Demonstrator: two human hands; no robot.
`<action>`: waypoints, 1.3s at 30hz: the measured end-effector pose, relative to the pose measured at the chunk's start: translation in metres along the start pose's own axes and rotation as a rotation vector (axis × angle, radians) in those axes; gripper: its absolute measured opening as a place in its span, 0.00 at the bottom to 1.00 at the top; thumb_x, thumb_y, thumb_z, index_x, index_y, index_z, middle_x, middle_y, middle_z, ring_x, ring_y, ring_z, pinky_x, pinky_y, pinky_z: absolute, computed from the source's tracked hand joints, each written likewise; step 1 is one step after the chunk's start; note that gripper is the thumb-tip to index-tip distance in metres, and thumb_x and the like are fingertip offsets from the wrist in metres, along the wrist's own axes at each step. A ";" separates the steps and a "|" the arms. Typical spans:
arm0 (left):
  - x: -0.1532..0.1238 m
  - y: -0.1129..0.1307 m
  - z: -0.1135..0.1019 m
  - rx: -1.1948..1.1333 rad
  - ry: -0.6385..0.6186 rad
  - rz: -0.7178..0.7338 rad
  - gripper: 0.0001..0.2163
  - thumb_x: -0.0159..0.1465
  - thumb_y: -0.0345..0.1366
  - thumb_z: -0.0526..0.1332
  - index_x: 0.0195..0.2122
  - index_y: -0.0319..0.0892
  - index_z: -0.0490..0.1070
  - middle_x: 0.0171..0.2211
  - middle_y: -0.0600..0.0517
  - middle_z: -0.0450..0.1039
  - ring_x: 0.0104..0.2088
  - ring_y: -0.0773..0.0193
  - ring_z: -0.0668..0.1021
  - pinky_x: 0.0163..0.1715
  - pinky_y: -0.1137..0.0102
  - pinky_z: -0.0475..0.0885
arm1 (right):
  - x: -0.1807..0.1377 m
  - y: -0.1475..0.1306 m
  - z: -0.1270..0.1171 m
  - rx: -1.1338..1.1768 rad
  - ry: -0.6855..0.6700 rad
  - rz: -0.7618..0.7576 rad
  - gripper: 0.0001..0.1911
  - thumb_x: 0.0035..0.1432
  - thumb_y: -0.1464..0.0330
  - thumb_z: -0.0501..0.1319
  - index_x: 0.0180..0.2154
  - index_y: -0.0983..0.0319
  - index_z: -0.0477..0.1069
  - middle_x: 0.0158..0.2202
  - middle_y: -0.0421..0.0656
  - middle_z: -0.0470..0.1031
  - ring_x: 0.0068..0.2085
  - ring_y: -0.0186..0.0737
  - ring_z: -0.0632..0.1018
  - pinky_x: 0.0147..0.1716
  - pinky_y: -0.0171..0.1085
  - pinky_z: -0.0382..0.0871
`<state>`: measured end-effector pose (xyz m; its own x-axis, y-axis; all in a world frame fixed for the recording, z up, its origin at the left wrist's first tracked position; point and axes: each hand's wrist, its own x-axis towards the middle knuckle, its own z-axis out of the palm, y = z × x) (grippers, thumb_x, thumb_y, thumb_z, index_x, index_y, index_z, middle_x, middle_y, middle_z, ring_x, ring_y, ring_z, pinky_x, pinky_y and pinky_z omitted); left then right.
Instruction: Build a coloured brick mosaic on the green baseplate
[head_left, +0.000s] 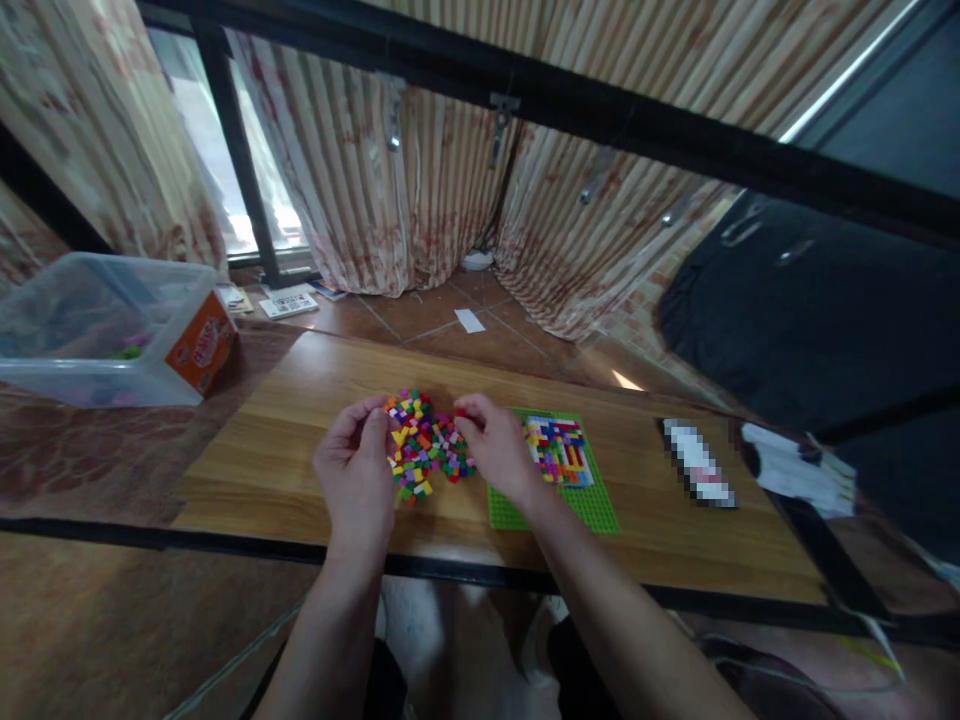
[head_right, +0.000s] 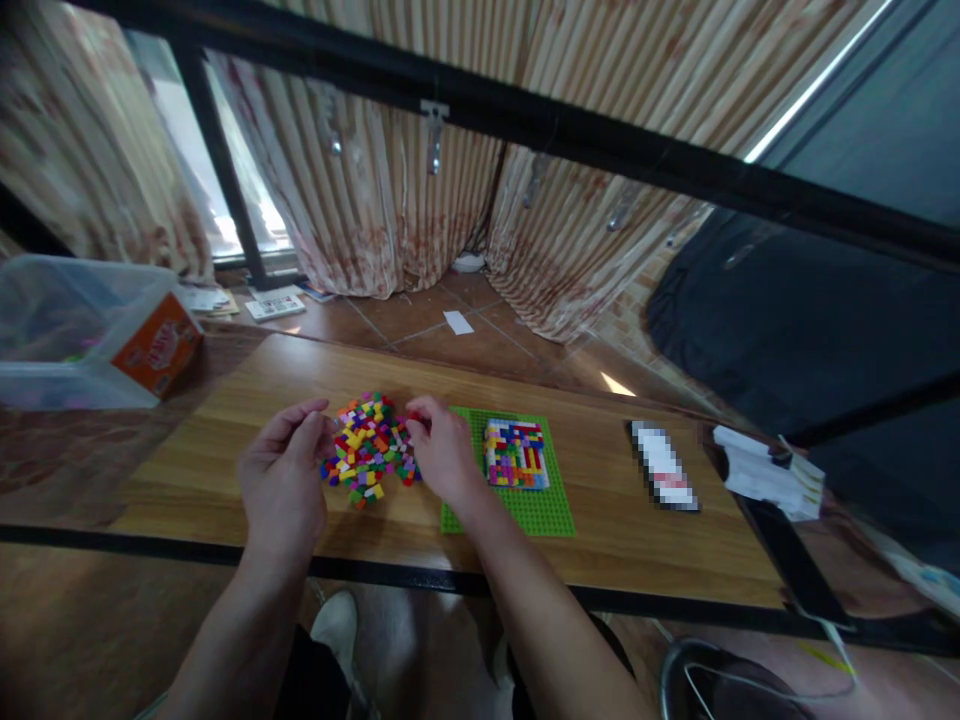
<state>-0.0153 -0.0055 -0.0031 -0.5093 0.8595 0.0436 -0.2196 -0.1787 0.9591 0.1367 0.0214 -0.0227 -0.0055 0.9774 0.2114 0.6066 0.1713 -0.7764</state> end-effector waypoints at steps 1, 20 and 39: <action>-0.002 0.000 0.002 0.000 -0.010 -0.009 0.09 0.55 0.36 0.64 0.34 0.38 0.78 0.23 0.56 0.71 0.22 0.72 0.68 0.22 0.78 0.62 | -0.015 0.005 -0.010 0.092 0.028 -0.008 0.10 0.59 0.71 0.58 0.42 0.59 0.76 0.39 0.42 0.81 0.39 0.39 0.80 0.43 0.40 0.72; -0.059 -0.045 0.057 0.402 -0.640 -0.072 0.11 0.60 0.36 0.59 0.41 0.39 0.77 0.33 0.50 0.79 0.33 0.63 0.78 0.36 0.69 0.71 | -0.062 0.079 -0.111 -0.077 0.267 0.092 0.09 0.54 0.66 0.60 0.34 0.60 0.79 0.35 0.45 0.81 0.35 0.43 0.80 0.39 0.42 0.73; -0.086 -0.053 0.080 0.871 -0.843 0.060 0.22 0.63 0.28 0.53 0.60 0.36 0.66 0.48 0.42 0.76 0.44 0.55 0.79 0.50 0.61 0.72 | -0.055 0.079 -0.084 -0.027 0.172 -0.127 0.10 0.63 0.66 0.58 0.34 0.57 0.78 0.36 0.42 0.79 0.39 0.41 0.78 0.41 0.39 0.71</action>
<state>0.1066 -0.0314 -0.0354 0.2728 0.9608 -0.0483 0.5843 -0.1256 0.8018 0.2514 -0.0295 -0.0460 0.0511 0.9121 0.4068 0.6307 0.2863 -0.7213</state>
